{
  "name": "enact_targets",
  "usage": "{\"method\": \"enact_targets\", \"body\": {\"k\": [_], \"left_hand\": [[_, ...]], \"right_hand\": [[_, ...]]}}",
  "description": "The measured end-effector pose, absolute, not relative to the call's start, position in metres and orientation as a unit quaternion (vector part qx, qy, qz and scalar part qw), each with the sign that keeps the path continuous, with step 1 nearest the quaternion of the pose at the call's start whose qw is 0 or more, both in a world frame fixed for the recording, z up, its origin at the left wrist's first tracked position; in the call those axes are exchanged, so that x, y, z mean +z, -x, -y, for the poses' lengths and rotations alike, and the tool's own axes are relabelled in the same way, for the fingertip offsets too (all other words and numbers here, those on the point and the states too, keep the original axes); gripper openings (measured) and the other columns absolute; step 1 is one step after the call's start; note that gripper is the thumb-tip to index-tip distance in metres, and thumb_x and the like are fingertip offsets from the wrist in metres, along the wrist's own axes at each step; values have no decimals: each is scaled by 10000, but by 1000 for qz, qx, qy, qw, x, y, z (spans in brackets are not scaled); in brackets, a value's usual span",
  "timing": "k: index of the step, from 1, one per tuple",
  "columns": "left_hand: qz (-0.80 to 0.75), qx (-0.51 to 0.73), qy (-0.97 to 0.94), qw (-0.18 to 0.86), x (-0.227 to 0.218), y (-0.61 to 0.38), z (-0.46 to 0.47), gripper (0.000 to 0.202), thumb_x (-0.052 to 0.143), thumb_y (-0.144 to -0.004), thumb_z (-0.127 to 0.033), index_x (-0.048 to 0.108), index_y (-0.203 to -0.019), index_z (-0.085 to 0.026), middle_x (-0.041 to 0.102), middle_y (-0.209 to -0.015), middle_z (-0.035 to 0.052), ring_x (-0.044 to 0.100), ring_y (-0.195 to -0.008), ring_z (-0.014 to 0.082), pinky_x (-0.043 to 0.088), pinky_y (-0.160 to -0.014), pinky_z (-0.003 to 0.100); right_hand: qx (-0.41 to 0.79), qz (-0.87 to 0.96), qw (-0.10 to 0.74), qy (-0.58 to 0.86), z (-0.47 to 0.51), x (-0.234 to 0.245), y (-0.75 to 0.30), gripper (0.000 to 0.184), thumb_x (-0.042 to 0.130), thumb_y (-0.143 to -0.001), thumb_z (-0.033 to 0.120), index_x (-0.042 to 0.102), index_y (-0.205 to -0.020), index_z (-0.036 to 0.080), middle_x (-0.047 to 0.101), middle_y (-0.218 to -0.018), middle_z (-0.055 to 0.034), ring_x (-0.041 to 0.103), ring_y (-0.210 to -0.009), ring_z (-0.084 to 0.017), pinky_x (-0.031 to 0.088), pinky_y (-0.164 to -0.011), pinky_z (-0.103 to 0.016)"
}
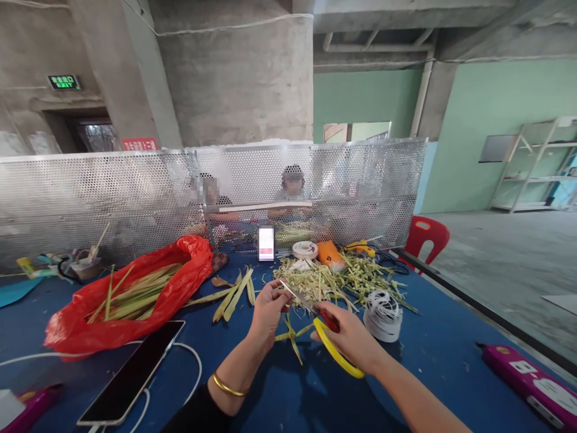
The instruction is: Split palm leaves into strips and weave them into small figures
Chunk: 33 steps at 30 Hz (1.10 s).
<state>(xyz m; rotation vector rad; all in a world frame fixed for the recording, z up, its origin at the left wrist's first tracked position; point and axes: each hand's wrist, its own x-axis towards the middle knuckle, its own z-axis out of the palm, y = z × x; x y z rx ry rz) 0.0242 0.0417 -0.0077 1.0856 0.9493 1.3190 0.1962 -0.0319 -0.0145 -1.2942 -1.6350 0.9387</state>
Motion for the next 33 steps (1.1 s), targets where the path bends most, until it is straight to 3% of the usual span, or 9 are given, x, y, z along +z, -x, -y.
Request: {"method": "enact_targets", "body": {"k": [5,16,22,27,33], "left_hand": [[-406,557,-441,575,-12,-25,-43,454,788,-563,-277,556,-929,-144,623,-593,-40,574,-535,92,449,-509,189],[-422,549,-395,604,-15,-25,-46,363,758,-637,-141,574,-951,-141,630,-598,-26,581,-519,85,515,-551,201],[-426,539,-382,618,-9,-25,-42,310,722,-667,-88,620,-957,-131,622,-565,-24,586,-507,87,530,-561,204],[-414,538,-382,627,3,-24,-36,160,743,-655,-111,661,-792,-108,668,-637,27,594,-510,82,530,-580,197],[-371,534,-413,637,19,-24,-10,202,778,-642,-235,618,-715,-136,670,-678,20,598,-573,86,527,-654,207]], "right_hand": [[353,663,429,501,28,-22,-194,312,633,-745,339,640,-1026,203,669,-865,-30,596,-761,-190,481,-647,-250],[303,670,448,509,19,-40,-194,348,618,-754,386,703,-1023,182,671,-647,-14,620,-675,-200,487,-584,-238],[271,664,428,550,15,-41,-199,354,590,-770,381,669,-1052,182,708,-778,-35,639,-706,-209,477,-611,-253],[103,634,315,699,16,-30,-209,396,531,-797,279,531,-1183,189,690,-989,-100,652,-874,-256,444,-707,-307],[19,644,200,738,14,-38,-209,267,528,-772,166,483,-1035,149,677,-864,-112,671,-788,-258,391,-589,-283]]}}
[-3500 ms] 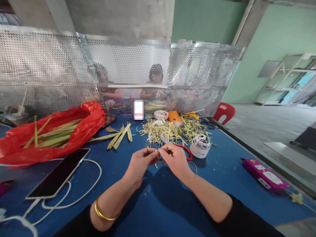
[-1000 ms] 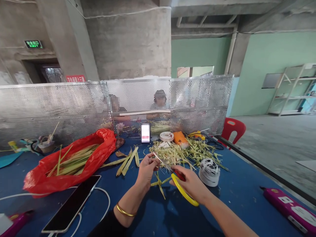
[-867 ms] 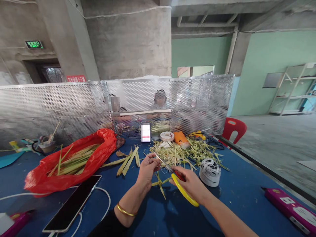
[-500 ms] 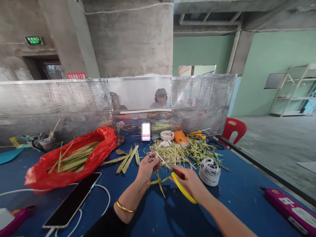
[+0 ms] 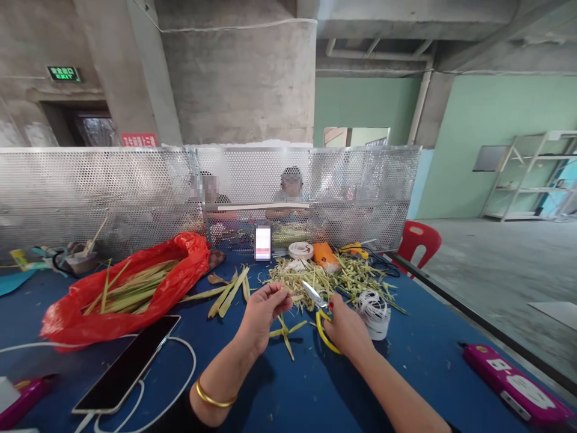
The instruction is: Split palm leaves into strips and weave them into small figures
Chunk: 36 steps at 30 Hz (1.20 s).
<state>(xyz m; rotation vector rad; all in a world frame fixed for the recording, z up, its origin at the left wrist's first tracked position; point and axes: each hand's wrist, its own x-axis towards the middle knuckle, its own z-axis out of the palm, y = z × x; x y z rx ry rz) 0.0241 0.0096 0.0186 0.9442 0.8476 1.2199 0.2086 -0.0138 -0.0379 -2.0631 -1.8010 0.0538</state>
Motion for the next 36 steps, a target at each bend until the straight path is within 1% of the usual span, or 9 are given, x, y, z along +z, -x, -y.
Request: {"method": "enact_targets", "body": {"k": [3,7,10,13,15,17,20,30,36], "left_hand": [[-359,518,-437,642,20,-22,11,255,774,-646,-307,589,-741,-158,691,-736,31,614,-620,104,523,-688,233],[-366,510,-434,646,14,-20,35,286,761,-655,-334,548,-754,-170,697,-733,30,601,-605,97,502,-649,221],[-382,512,-418,646,7,-21,42,287,755,-654,-336,541,-747,-170,700,-720,29,594,-579,93,479,-604,206],[-395,521,-407,638,1,-24,43,277,758,-636,-324,553,-735,-167,706,-712,37,598,-573,100,465,-581,206],[-398,517,-412,636,-2,-27,42,255,756,-624,-309,571,-719,-161,691,-665,31,589,-550,103,456,-557,210],[-400,514,-418,633,-6,-29,42,223,747,-616,-289,578,-684,-159,660,-600,11,567,-515,99,438,-526,206],[-408,505,-419,635,-11,-31,43,199,730,-608,-269,562,-641,-166,633,-539,0,567,-504,105,415,-501,198],[-412,478,-440,639,-13,-31,44,195,720,-601,-244,539,-628,-176,645,-548,1,619,-540,136,427,-519,212],[-426,452,-434,653,-17,-32,44,241,733,-631,-309,537,-681,-176,672,-576,12,658,-566,156,438,-523,213]], "right_hand": [[1,659,162,735,14,-42,-205,223,550,-763,148,508,-982,147,668,-867,-119,669,-785,-251,400,-601,-284],[-4,669,140,730,18,-41,-205,157,544,-799,204,576,-945,154,645,-914,-132,659,-770,-253,423,-619,-303],[-32,685,150,712,25,-33,-206,151,551,-824,247,633,-914,158,629,-949,-147,631,-867,-281,440,-698,-340],[-15,716,294,633,36,-20,-201,188,536,-862,284,658,-954,175,636,-972,-118,591,-961,-269,440,-807,-361],[116,723,398,552,43,-14,-193,212,547,-866,336,656,-981,196,649,-965,-74,608,-910,-214,470,-798,-317],[245,707,446,490,51,-11,-184,198,593,-833,342,659,-954,200,658,-897,-45,620,-795,-176,503,-722,-277],[281,681,482,474,57,-13,-174,147,640,-785,302,676,-879,195,649,-808,-34,599,-687,-158,506,-642,-263],[327,621,458,545,55,-13,-175,138,681,-714,314,685,-729,177,669,-687,-17,591,-615,-157,468,-576,-256],[184,711,443,514,57,-12,-179,141,594,-787,218,629,-653,194,614,-707,-18,564,-656,-151,435,-612,-255]]}}
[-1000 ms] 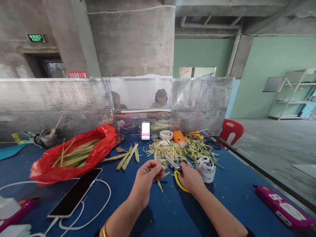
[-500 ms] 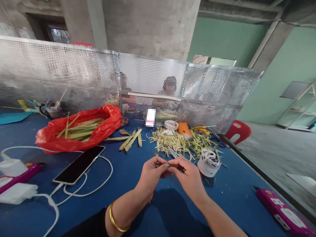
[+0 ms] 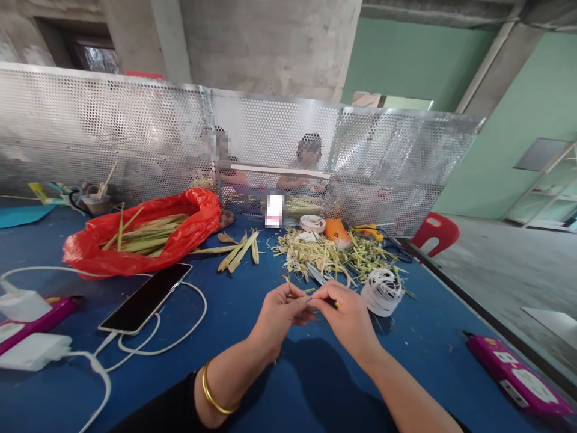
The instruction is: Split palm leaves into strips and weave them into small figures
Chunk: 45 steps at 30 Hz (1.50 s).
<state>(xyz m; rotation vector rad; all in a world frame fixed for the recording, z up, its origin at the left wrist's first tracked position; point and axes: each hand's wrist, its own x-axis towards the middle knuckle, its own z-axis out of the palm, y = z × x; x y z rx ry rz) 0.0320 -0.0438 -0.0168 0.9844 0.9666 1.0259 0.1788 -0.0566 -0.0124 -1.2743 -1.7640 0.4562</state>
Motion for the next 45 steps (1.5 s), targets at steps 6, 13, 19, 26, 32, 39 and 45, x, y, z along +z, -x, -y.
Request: {"method": "enact_targets", "body": {"k": [6,13,19,26,32,39,45], "left_hand": [[-423,450,-393,681,-25,-30,41,280,745,-628,-347,527,-667,-176,695,-612,34,668,-589,156,451,-544,213],[-434,450,-391,676,-21,-30,41,267,746,-628,-356,559,-660,-169,703,-627,47,668,-599,156,460,-547,214],[-438,448,-419,657,-21,-31,40,284,728,-660,-403,589,-642,-155,693,-609,51,638,-575,135,475,-574,226],[-419,445,-442,657,-26,-31,39,325,695,-686,-441,551,-613,-159,609,-499,7,526,-465,86,397,-475,186],[-431,461,-420,652,-27,-35,40,344,696,-662,-455,544,-592,-155,578,-481,-4,502,-452,83,378,-452,187],[-440,409,-404,690,-19,-29,40,345,715,-654,-456,576,-647,-140,626,-562,7,549,-497,89,421,-490,196],[-441,242,-484,716,-5,-10,28,300,769,-602,-399,678,-683,-124,699,-637,57,612,-537,116,448,-519,212]], "right_hand": [[119,774,392,483,55,-17,-181,77,557,-829,198,620,-787,210,634,-804,-26,600,-713,-158,460,-660,-261],[83,773,383,499,56,-21,-179,117,503,-873,183,594,-803,204,624,-820,-32,592,-752,-165,446,-714,-271],[144,752,408,498,54,-20,-178,178,481,-885,209,513,-711,204,572,-742,-17,545,-699,-157,422,-658,-262],[168,748,409,495,54,-18,-178,183,493,-878,201,507,-696,204,566,-711,1,528,-678,-143,405,-649,-251],[186,730,431,496,53,-24,-173,170,500,-875,233,531,-712,198,563,-705,-4,522,-657,-142,414,-624,-244],[198,731,428,494,51,-21,-177,132,525,-842,156,530,-716,196,568,-724,4,518,-679,-140,407,-642,-243],[285,759,372,452,53,-8,-185,135,529,-823,117,543,-712,192,551,-702,20,498,-653,-123,392,-610,-223]]}}
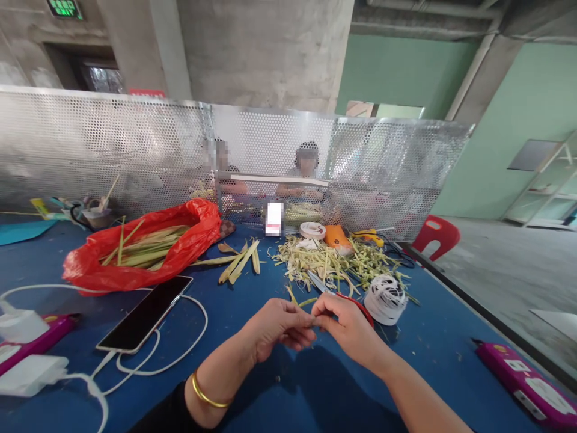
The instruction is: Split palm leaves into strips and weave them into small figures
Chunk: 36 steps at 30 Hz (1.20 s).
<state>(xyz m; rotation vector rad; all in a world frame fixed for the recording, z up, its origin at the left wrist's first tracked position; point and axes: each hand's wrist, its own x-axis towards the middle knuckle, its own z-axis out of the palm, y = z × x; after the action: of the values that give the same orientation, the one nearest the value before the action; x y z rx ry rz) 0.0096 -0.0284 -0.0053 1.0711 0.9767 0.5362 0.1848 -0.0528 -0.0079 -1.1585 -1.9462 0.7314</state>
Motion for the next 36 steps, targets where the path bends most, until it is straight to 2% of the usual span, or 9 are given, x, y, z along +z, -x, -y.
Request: {"method": "enact_targets", "body": {"k": [7,12,17,24,29,32,36], "left_hand": [[-414,169,-529,721,-7,-2,25,247,764,-579,-362,709,-642,-129,692,-608,48,606,-518,121,487,-548,249],[-422,202,-543,697,-12,-5,25,263,769,-575,-376,691,-634,-132,685,-576,42,621,-529,134,492,-563,255],[-437,242,-575,648,-14,-8,25,277,752,-604,-390,699,-665,-125,716,-639,72,638,-572,137,469,-569,233],[-427,233,-579,654,-17,-6,20,268,758,-592,-372,693,-675,-125,713,-628,64,630,-567,138,468,-592,246],[-431,261,-567,652,-16,-11,19,327,732,-613,-438,673,-697,-127,687,-596,41,595,-548,115,466,-610,238],[-434,288,-564,641,-18,-18,22,362,701,-631,-494,638,-687,-142,645,-558,14,568,-539,105,447,-583,220],[-432,309,-574,623,-23,-27,27,345,662,-670,-492,599,-669,-153,601,-546,1,547,-534,108,440,-569,224]], "right_hand": [[291,796,330,416,56,-7,-185,210,501,-752,-2,560,-696,192,552,-715,28,508,-676,-111,376,-626,-212],[274,792,337,428,54,-11,-186,198,515,-743,7,567,-696,192,563,-726,26,509,-679,-111,369,-618,-211],[266,774,354,452,50,-14,-185,179,525,-738,26,571,-672,186,564,-703,22,516,-658,-113,369,-606,-212],[287,764,367,446,50,-10,-186,178,542,-726,35,604,-650,183,554,-668,23,525,-624,-108,393,-586,-206],[329,733,395,446,46,-8,-187,122,558,-795,161,674,-824,185,634,-760,-3,567,-549,-102,459,-572,-219],[263,711,426,494,41,-4,-198,135,571,-799,211,677,-878,181,659,-722,-9,596,-558,-126,467,-576,-231],[33,614,512,600,44,-3,-238,184,519,-849,276,678,-878,186,690,-775,-37,616,-641,-159,464,-645,-260]]}}
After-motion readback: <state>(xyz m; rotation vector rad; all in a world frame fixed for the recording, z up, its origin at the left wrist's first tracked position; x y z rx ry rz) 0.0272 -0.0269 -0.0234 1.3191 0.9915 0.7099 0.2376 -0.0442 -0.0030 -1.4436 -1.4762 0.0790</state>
